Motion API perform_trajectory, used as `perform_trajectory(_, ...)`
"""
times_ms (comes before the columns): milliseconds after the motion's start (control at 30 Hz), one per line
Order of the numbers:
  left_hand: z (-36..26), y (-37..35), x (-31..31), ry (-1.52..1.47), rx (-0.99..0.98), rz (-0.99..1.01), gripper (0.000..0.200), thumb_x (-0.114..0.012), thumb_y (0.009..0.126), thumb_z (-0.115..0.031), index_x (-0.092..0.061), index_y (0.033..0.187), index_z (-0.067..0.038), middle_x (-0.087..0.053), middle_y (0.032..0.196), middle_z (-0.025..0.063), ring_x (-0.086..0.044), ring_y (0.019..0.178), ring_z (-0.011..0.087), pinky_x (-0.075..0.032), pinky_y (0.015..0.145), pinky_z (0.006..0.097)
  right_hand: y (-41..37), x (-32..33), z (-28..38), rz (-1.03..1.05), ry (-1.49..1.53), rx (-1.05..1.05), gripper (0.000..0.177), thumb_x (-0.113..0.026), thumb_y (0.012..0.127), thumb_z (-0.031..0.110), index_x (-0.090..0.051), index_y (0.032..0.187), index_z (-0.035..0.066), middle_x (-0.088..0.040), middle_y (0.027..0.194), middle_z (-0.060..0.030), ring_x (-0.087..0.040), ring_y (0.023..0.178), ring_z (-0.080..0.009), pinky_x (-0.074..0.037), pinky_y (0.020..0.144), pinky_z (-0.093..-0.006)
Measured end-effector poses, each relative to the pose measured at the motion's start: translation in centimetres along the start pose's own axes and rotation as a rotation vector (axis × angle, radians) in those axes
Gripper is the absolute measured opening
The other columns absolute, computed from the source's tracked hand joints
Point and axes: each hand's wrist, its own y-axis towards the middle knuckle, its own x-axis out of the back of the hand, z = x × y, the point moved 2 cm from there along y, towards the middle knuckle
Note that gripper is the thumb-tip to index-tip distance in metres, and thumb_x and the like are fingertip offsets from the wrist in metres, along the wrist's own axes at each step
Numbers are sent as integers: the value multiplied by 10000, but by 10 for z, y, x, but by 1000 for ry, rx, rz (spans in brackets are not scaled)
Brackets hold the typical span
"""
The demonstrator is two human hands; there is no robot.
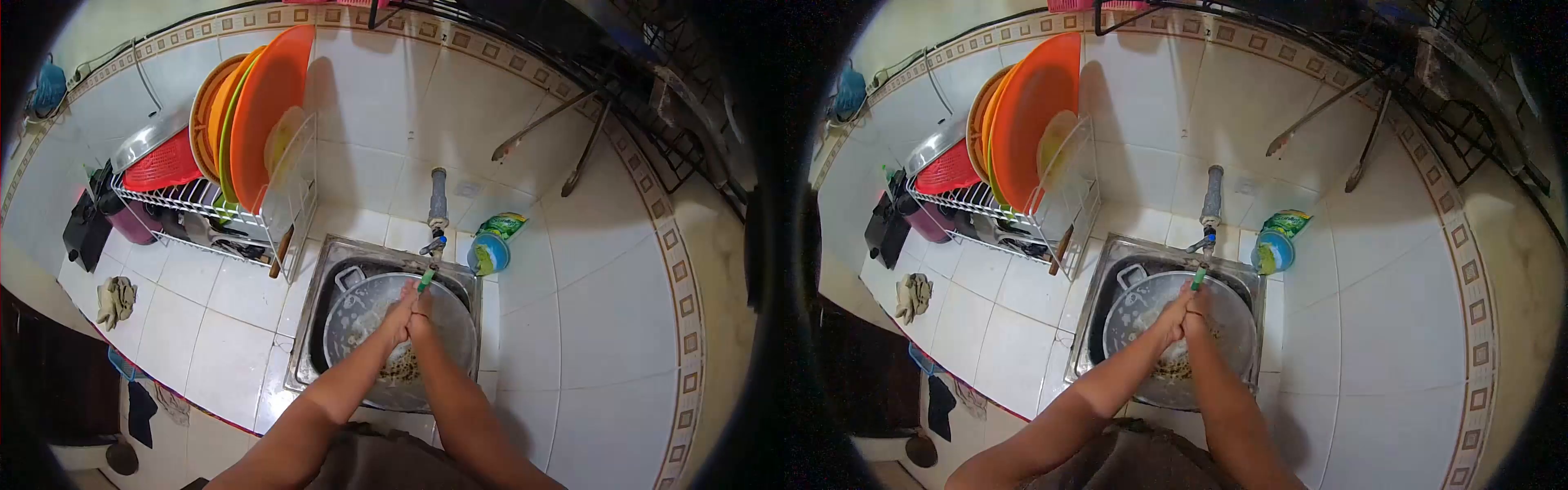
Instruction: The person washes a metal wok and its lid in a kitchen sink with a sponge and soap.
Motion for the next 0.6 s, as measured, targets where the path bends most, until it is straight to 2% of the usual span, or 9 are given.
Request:
perform_trajectory(67,2,30,20,-72,50,101,498,-557,885,-557,-586,1078,-99,-652,883,60,-627,746,211,-530,697,373,-20,6,5,209,944,-463,161,-530,907,182,-559,1023,75,-603,858,-70,-616,839,-248,-511,708,-378)
perform_trajectory(100,-3,28,22,-90,54,118,519,-493,904,-589,-607,1043,-102,-649,880,36,-628,754,188,-530,721,359,-45,11,68,-69,1330,-710,181,-476,950,218,-550,974,55,-570,795,-60,-588,757,-216,-496,631,-330)
perform_trajectory(233,14,57,44,-445,95,308,383,-442,980,-443,-623,1006,-106,-636,809,0,-603,705,146,-520,677,327,-48,23,91,263,1297,-560,188,-453,955,202,-529,886,45,-488,677,-11,-447,561,-114,-366,474,-227)
perform_trajectory(333,12,50,46,-103,10,131,343,-416,1003,-362,-634,995,-97,-642,784,2,-593,687,137,-511,666,305,-28,23,76,159,811,-751,197,-456,946,185,-536,897,12,-455,634,-1,-406,513,-100,-345,442,-240)
perform_trajectory(367,8,49,49,172,-91,-1,240,-522,938,-314,-626,830,-126,-612,702,23,-521,541,180,-413,459,350,-22,34,78,447,689,-706,186,-465,937,151,-553,946,-12,-534,661,-47,-514,550,-128,-423,465,-265)
perform_trajectory(467,-13,51,79,955,-576,-128,185,-519,905,-216,-639,879,-77,-633,733,92,-592,629,264,-462,537,415,-38,57,136,560,241,-581,172,-464,935,136,-557,963,-5,-590,769,-86,-593,606,-196,-474,511,-321)
perform_trajectory(500,-24,41,87,1083,-787,-239,182,-522,894,-203,-640,906,-65,-639,768,115,-607,676,294,-473,584,436,-15,70,89,728,153,-505,178,-492,890,99,-540,1032,3,-618,859,-141,-647,777,-292,-534,652,-431)
perform_trajectory(567,-47,8,99,1316,-1221,-473,198,-528,874,-175,-643,962,-40,-651,837,162,-636,770,352,-495,678,477,-15,119,78,571,-928,486,268,-554,832,107,-521,1086,27,-619,940,-162,-629,892,-340,-530,751,-477)
perform_trajectory(600,-54,-7,104,1446,-1141,-528,207,-518,873,-161,-636,986,-34,-651,869,171,-638,798,361,-497,717,477,-25,135,88,344,-1130,330,291,-578,808,120,-528,1082,35,-616,967,-167,-614,927,-358,-514,794,-483)
